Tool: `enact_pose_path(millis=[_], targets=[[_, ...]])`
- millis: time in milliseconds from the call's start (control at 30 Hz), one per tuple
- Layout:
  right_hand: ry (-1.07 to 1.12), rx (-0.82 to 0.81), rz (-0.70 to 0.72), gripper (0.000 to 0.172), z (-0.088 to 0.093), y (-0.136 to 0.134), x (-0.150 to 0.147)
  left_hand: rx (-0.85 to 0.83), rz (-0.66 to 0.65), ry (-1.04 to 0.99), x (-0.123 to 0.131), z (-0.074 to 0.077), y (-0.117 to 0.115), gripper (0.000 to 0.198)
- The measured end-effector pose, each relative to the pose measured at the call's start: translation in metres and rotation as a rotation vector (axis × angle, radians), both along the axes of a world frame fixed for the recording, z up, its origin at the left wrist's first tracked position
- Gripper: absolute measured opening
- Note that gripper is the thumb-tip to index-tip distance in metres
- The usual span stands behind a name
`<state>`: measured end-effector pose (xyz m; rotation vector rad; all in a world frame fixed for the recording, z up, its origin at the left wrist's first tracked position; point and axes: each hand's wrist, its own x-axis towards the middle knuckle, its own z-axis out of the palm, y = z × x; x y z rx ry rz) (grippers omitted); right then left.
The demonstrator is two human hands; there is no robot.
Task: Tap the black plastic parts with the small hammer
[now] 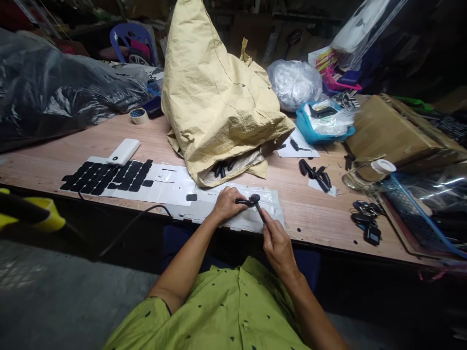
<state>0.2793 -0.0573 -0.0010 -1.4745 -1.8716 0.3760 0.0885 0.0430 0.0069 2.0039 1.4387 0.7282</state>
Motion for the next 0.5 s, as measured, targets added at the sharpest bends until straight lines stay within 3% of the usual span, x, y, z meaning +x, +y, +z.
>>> enact_pose_path(millis=[267,500], targets=[[0.014,-0.048,0.015,0.049,-0.002,0.006,0.006,-0.010,0.003,0.012,0.000,0.002,-0.001,0.015],[-0.313,0.055,-0.314,0.040,0.001,0.058,0.034,0.017,-0.020,0.028,-0.002,0.004,-0.002,0.012]])
